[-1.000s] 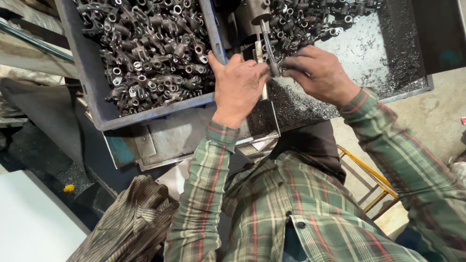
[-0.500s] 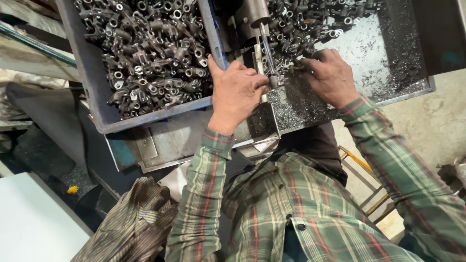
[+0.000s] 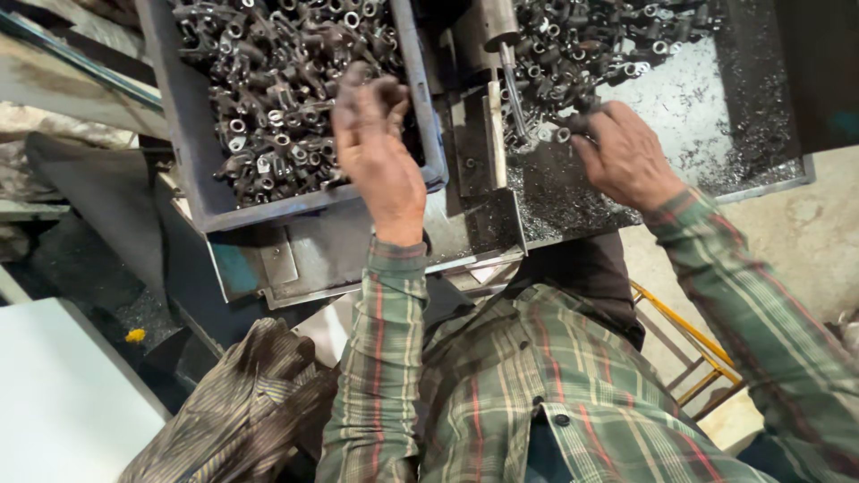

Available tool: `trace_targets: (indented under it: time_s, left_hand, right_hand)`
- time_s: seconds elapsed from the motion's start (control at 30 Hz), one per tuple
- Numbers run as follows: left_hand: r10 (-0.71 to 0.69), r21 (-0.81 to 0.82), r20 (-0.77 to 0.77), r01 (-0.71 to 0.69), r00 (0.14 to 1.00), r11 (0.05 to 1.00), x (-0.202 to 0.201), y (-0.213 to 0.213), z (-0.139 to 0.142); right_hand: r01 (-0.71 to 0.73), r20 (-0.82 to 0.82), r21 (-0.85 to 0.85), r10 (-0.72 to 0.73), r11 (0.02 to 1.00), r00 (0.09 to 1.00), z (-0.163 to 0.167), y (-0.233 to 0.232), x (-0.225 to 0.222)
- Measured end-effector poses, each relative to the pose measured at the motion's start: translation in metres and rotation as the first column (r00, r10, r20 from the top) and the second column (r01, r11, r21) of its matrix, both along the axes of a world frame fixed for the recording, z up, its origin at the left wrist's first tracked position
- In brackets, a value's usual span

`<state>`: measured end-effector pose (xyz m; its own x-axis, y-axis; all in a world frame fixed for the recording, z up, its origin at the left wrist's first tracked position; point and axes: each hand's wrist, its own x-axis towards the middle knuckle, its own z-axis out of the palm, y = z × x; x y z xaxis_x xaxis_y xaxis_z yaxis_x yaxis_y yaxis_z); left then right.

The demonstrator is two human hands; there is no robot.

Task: The person repeatedly picks small metal parts from a bin and places them onto a rotating spindle of a machine, then removes the assembled parts and places them into a tray. The process is continuous and repetitive throughout the clip.

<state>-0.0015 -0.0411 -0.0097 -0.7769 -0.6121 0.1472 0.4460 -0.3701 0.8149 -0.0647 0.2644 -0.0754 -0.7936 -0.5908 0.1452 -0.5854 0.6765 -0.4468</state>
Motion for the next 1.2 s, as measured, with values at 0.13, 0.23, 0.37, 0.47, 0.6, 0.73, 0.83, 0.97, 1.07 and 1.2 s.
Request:
trace_targets:
  time_s: [0.13,0.23,0.37,0.47,0.6,0.73,0.83,0.97,1.07,1.2]
  left_hand:
    - [-0.096,-0.638,0.281,0.261,0.955,0.724,0.004,0.012,0.008]
    - [0.019,-0.932,0.331,0.323,0.943,0.166,0.001,0.023,0.015]
    - [0.077,-0.944,0.307,0.313,0.949,-0.101,0.001,0.034,0.02]
    - [0.107,-0.919,0.346,0.36,0.932,-0.162,0.002,0.035,0.02]
    - [0.121,-0.918,0.344,0.361,0.931,-0.163,0.004,0.037,0.02]
    - [0.192,-0.916,0.311,0.347,0.931,-0.201,0.006,0.043,0.023]
    - [0.231,-0.912,0.303,0.352,0.925,-0.212,0.005,0.046,0.024]
    - [0.254,-0.936,0.242,0.294,0.937,-0.194,0.005,0.05,0.022]
    - [0.291,-0.935,0.225,0.289,0.93,-0.203,0.004,0.052,0.02]
    - [0.325,-0.947,0.182,0.254,0.928,-0.197,0.002,0.055,0.017]
  right_hand:
    - [-0.085,0.103,-0.204,0.108,0.975,0.989,0.025,-0.009,0.015]
    - [-0.106,0.14,-0.266,0.147,0.958,0.979,0.035,-0.025,0.014]
    - [-0.137,0.047,-0.281,0.156,0.95,0.987,0.039,-0.042,0.006]
    - [-0.136,0.011,-0.295,0.146,0.946,0.989,0.038,-0.049,0.004]
    - [-0.09,-0.03,-0.277,0.085,0.957,0.996,0.032,-0.054,0.006]
    - [-0.077,-0.104,-0.358,0.042,0.931,0.994,0.022,-0.063,0.003]
    - [-0.127,-0.195,-0.426,0.047,0.896,0.98,0.013,-0.068,-0.004]
    - [-0.189,-0.271,-0.483,0.059,0.855,0.961,0.002,-0.071,-0.012]
    - [-0.164,-0.271,-0.509,0.024,0.845,0.962,-0.008,-0.074,-0.016]
    - [-0.157,-0.246,-0.584,0.01,0.797,0.969,-0.022,-0.081,-0.022]
